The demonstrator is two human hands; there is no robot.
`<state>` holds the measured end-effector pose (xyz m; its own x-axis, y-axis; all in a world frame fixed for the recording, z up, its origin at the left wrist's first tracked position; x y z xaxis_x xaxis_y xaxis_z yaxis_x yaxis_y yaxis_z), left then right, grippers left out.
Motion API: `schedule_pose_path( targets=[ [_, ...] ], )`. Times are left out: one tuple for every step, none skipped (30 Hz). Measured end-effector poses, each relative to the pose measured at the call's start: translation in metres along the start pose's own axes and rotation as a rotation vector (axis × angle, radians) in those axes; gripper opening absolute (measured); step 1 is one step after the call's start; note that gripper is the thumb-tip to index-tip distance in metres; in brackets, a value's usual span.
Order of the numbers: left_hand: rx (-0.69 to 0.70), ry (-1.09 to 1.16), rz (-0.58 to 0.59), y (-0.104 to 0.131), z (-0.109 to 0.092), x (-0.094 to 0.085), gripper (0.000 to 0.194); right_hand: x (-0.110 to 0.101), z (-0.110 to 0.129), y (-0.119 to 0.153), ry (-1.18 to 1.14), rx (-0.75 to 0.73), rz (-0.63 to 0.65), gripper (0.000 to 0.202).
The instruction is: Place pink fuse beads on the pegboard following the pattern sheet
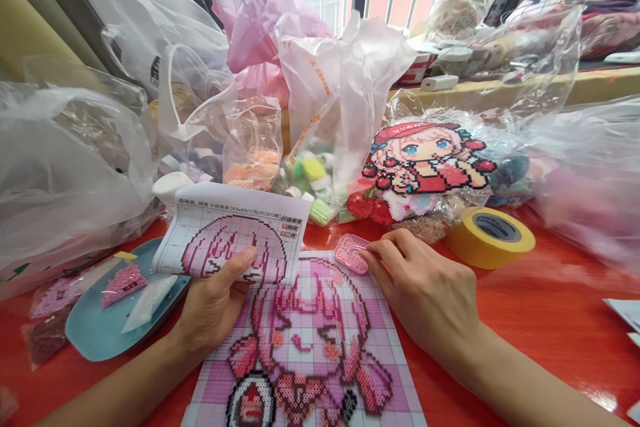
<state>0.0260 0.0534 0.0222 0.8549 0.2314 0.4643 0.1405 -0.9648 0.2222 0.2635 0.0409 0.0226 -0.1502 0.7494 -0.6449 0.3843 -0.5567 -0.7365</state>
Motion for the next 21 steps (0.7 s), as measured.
schedule_pose_path(
  targets=[
    [0.002, 0.000, -0.001, 0.000, 0.000, 0.000, 0.076, -0.001, 0.000, 0.000, -0.006, 0.001, -0.005, 0.030],
    [0.005, 0.000, 0.000, 0.000, 0.000, 0.000, 0.076, -0.002, 0.001, -0.001, -0.014, 0.001, -0.014, 0.029],
    [0.009, -0.001, 0.003, 0.000, -0.001, 0.000, 0.076, -0.004, 0.002, -0.001, -0.027, 0.001, -0.024, 0.027],
    [0.011, -0.003, 0.007, 0.000, -0.001, 0.001, 0.076, -0.006, 0.003, -0.002, -0.048, 0.000, -0.035, 0.026],
    [0.013, -0.005, 0.010, 0.000, -0.001, 0.001, 0.076, -0.007, 0.005, -0.003, -0.079, -0.002, -0.044, 0.024],
    [0.014, -0.007, 0.010, -0.001, -0.001, 0.001, 0.076, -0.009, 0.007, -0.003, -0.119, -0.006, -0.048, 0.022],
    [0.014, -0.007, 0.009, -0.001, -0.001, 0.001, 0.075, -0.011, 0.009, -0.003, -0.163, -0.011, -0.049, 0.020],
    [0.015, -0.008, 0.008, -0.001, -0.001, 0.001, 0.075, -0.012, 0.012, -0.004, -0.206, -0.020, -0.049, 0.018],
    [0.016, -0.009, 0.006, -0.001, -0.001, 0.001, 0.073, -0.014, 0.015, -0.004, -0.245, -0.031, -0.046, 0.016],
    [0.016, -0.011, 0.004, -0.001, -0.001, 0.002, 0.072, -0.015, 0.017, -0.004, -0.278, -0.042, -0.040, 0.015],
    [0.016, -0.015, 0.004, -0.001, -0.001, 0.002, 0.071, -0.016, 0.019, -0.004, -0.304, -0.050, -0.033, 0.013],
    [0.015, -0.019, 0.003, -0.001, -0.001, 0.002, 0.071, -0.017, 0.021, -0.004, -0.325, -0.055, -0.026, 0.012],
    [0.015, -0.022, 0.002, -0.001, -0.001, 0.002, 0.071, -0.018, 0.022, -0.003, -0.342, -0.058, -0.018, 0.011],
    [0.014, -0.024, 0.002, -0.001, -0.001, 0.002, 0.070, -0.018, 0.024, -0.003, -0.354, -0.059, -0.010, 0.010],
    [0.013, -0.023, 0.003, -0.001, -0.001, 0.001, 0.070, -0.019, 0.025, -0.003, -0.361, -0.060, -0.007, 0.010],
    [0.014, -0.022, 0.004, -0.001, -0.001, 0.001, 0.068, -0.019, 0.026, -0.002, -0.365, -0.061, -0.006, 0.009],
    [0.016, -0.021, 0.004, -0.001, 0.000, 0.001, 0.067, -0.019, 0.026, -0.002, -0.368, -0.063, -0.006, 0.009],
    [0.018, -0.020, 0.004, -0.001, 0.000, 0.001, 0.066, -0.019, 0.027, -0.001, -0.376, -0.065, -0.004, 0.009],
    [0.018, -0.019, 0.004, -0.001, 0.000, 0.001, 0.066, -0.019, 0.028, -0.001, -0.388, -0.066, -0.002, 0.009],
    [0.019, -0.017, 0.002, -0.001, 0.001, 0.001, 0.066, -0.019, 0.029, -0.001, -0.403, -0.066, 0.002, 0.008],
    [0.018, -0.015, -0.003, -0.001, 0.001, 0.002, 0.066, -0.019, 0.030, 0.000, -0.417, -0.065, 0.006, 0.008]
  ],
)
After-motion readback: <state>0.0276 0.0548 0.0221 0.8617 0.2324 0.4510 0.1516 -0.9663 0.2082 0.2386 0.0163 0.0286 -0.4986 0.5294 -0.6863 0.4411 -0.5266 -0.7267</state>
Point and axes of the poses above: each hand's wrist, its own y-axis away from the middle knuckle, its own x-axis out of the palm, z = x × y, the point moved 3 cm from there along -y, towards the middle knuckle, and after that the axes turned 5 degrees about -x, right-handed, at the moved point
